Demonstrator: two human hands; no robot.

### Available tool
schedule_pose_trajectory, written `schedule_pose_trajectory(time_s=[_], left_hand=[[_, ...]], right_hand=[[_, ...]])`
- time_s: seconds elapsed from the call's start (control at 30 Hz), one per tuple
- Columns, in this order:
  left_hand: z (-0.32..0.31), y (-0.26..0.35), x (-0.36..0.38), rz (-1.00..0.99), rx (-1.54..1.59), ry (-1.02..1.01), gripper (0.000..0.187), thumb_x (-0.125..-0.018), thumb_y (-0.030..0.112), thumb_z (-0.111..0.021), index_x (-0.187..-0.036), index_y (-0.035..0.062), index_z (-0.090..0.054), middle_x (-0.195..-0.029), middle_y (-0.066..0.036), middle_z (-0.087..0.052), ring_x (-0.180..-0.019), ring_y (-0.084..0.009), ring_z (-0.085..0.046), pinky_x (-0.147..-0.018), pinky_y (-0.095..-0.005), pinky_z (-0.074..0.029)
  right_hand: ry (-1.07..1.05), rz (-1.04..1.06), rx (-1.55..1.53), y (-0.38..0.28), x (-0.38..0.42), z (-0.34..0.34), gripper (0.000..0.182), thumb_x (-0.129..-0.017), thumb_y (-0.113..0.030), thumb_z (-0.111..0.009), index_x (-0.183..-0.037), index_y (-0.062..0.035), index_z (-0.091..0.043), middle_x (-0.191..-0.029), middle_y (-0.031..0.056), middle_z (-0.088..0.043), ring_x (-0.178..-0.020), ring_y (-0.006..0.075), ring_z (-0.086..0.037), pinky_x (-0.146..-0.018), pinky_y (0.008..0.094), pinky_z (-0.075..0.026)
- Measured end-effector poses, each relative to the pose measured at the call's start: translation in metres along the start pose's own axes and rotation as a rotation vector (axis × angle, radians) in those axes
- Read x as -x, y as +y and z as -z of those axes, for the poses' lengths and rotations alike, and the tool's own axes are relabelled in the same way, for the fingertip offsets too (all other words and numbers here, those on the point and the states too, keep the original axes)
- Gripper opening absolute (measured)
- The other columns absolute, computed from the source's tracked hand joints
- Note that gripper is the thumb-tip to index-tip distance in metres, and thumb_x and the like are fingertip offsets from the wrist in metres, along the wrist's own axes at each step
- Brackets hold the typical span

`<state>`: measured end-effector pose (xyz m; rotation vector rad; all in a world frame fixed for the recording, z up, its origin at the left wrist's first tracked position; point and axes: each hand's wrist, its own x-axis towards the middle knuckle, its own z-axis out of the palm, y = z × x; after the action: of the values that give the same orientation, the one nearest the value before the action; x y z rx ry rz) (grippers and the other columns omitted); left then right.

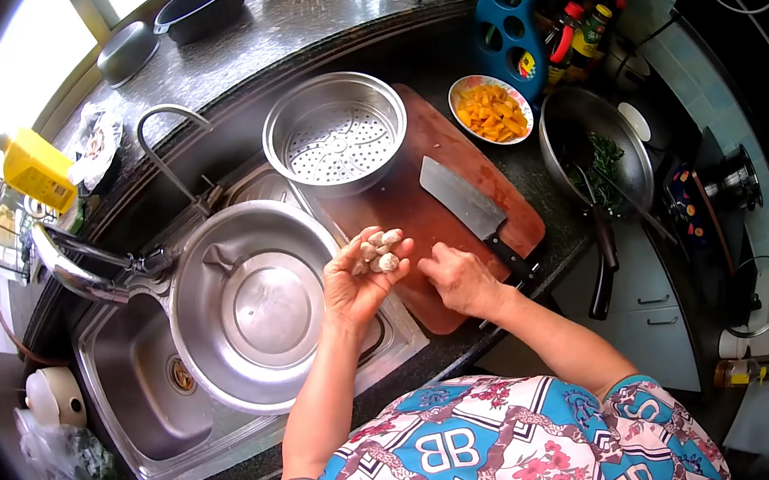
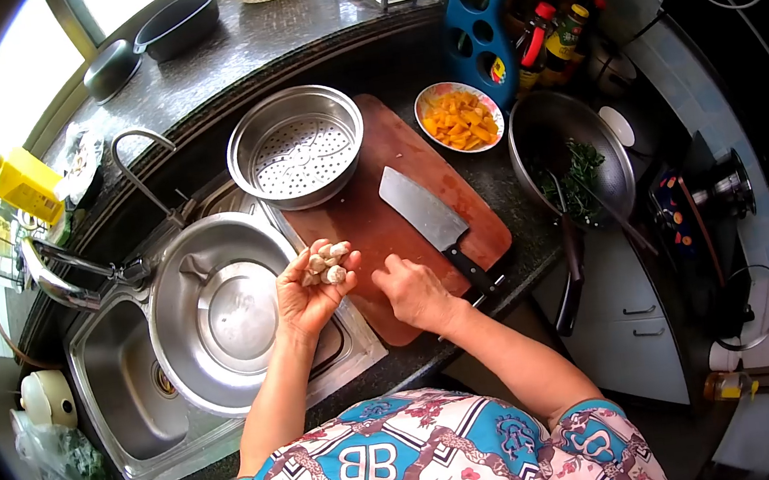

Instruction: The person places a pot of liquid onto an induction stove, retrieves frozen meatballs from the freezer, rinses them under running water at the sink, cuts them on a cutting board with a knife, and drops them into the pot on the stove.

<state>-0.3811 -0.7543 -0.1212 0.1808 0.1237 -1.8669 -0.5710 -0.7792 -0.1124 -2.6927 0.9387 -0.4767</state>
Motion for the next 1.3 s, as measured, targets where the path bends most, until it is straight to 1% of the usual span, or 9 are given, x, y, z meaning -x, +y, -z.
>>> schedule_pose_trajectory(time_s=[0.13, 0.3, 0.4, 0.53, 0.8, 1.03, 1.07, 1.17, 1.3], left_hand=[[-0.001, -0.009, 0.015, 0.050, 0.034, 0.030, 0.027, -0.086, 0.022, -0.048, -0.099, -0.0003, -0.056, -0.107, -0.023, -0.055, -0.104, -0.0423, -0.050, -0.081, -0.0514, -0.044], [-0.007, -0.032, 0.025, 0.118, 0.052, 0.082, 0.028, -0.087, 0.022, -0.045, -0.098, -0.0016, -0.054, -0.098, -0.015, -0.058, -0.092, -0.0286, -0.056, -0.080, -0.0487, -0.045], [-0.006, -0.042, 0.030, 0.175, 0.070, 0.105, 0.029, -0.087, 0.022, -0.044, -0.101, -0.0022, -0.053, -0.097, -0.015, -0.059, -0.094, -0.0299, -0.055, -0.083, -0.0516, -0.043], [-0.005, -0.058, 0.038, 0.222, 0.115, 0.061, 0.027, -0.086, 0.018, -0.045, -0.099, -0.0038, -0.055, -0.097, -0.015, -0.059, -0.093, -0.0276, -0.056, -0.080, -0.0445, -0.046], [-0.048, -0.113, 0.059, 0.137, 0.020, 0.263, 0.018, -0.082, 0.015, -0.049, -0.089, 0.0019, -0.060, -0.087, -0.007, -0.063, -0.082, -0.0209, -0.060, -0.073, -0.0376, -0.048], [-0.100, -0.257, 0.046, 0.151, -0.131, 0.209, 0.021, -0.079, 0.016, -0.050, -0.085, -0.0021, -0.060, -0.081, -0.014, -0.062, -0.078, -0.0257, -0.059, -0.075, -0.0373, -0.048], [-0.107, -0.285, 0.039, 0.139, -0.182, 0.304, 0.022, -0.078, 0.017, -0.051, -0.087, -0.0015, -0.059, -0.082, -0.016, -0.061, -0.075, -0.0253, -0.058, -0.061, -0.0347, -0.049], [-0.107, -0.349, 0.009, 0.376, -0.230, 0.156, 0.022, -0.075, 0.018, -0.054, -0.090, 0.0032, -0.059, -0.088, -0.017, -0.057, -0.069, -0.0240, -0.053, -0.038, -0.0250, -0.035], [-0.112, -0.417, -0.053, 0.532, -0.191, 0.045, 0.023, -0.074, 0.020, -0.054, -0.091, 0.0055, -0.060, -0.092, -0.016, -0.056, -0.073, -0.0247, -0.053, -0.038, -0.0218, -0.034]], right_hand=[[0.233, -0.476, -0.738, -0.014, -0.016, 0.032, 0.011, -0.077, -0.007, -0.056, -0.086, -0.0010, -0.057, -0.079, 0.0127, -0.058, -0.064, 0.0212, -0.055, -0.059, 0.0297, -0.045], [0.271, -0.062, -0.346, -0.047, -0.023, 0.049, 0.014, -0.072, -0.008, -0.059, -0.086, -0.0054, -0.061, -0.080, 0.0062, -0.062, -0.069, 0.0252, -0.055, -0.065, 0.0336, -0.047], [0.330, -0.120, -0.265, -0.065, -0.003, 0.054, 0.018, -0.071, -0.009, -0.061, -0.089, -0.0081, -0.062, -0.082, 0.0045, -0.063, -0.070, 0.0240, -0.055, -0.066, 0.0329, -0.047], [0.362, -0.090, -0.172, -0.077, 0.023, 0.064, 0.023, -0.070, -0.010, -0.062, -0.093, -0.0087, -0.062, -0.089, 0.0058, -0.063, -0.075, 0.0240, -0.055, -0.070, 0.0326, -0.046], [0.488, -0.021, -0.088, -0.085, 0.077, 0.097, 0.028, -0.074, -0.010, -0.061, -0.100, 0.0001, -0.058, -0.096, 0.0145, -0.057, -0.083, 0.0289, -0.056, -0.074, 0.0349, -0.046], [0.631, 0.090, -0.055, -0.050, 0.212, 0.175, 0.031, -0.074, -0.013, -0.064, -0.100, 0.0017, -0.054, -0.098, 0.0133, -0.055, -0.078, 0.0249, -0.055, -0.066, 0.0319, -0.047], [0.650, 0.104, -0.027, -0.039, 0.235, 0.185, 0.032, -0.074, -0.012, -0.064, -0.100, 0.0014, -0.053, -0.097, 0.0132, -0.055, -0.077, 0.0251, -0.055, -0.065, 0.0318, -0.047], [0.710, -0.036, -0.041, 0.004, 0.307, 0.200, 0.035, -0.072, -0.011, -0.066, -0.102, 0.0008, -0.053, -0.097, 0.0137, -0.056, -0.076, 0.0268, -0.056, -0.067, 0.0340, -0.048], [0.691, -0.347, -0.021, 0.055, 0.396, 0.210, 0.031, -0.073, -0.010, -0.065, -0.100, 0.0005, -0.054, -0.094, 0.0138, -0.057, -0.078, 0.0288, -0.057, -0.069, 0.0342, -0.049]])
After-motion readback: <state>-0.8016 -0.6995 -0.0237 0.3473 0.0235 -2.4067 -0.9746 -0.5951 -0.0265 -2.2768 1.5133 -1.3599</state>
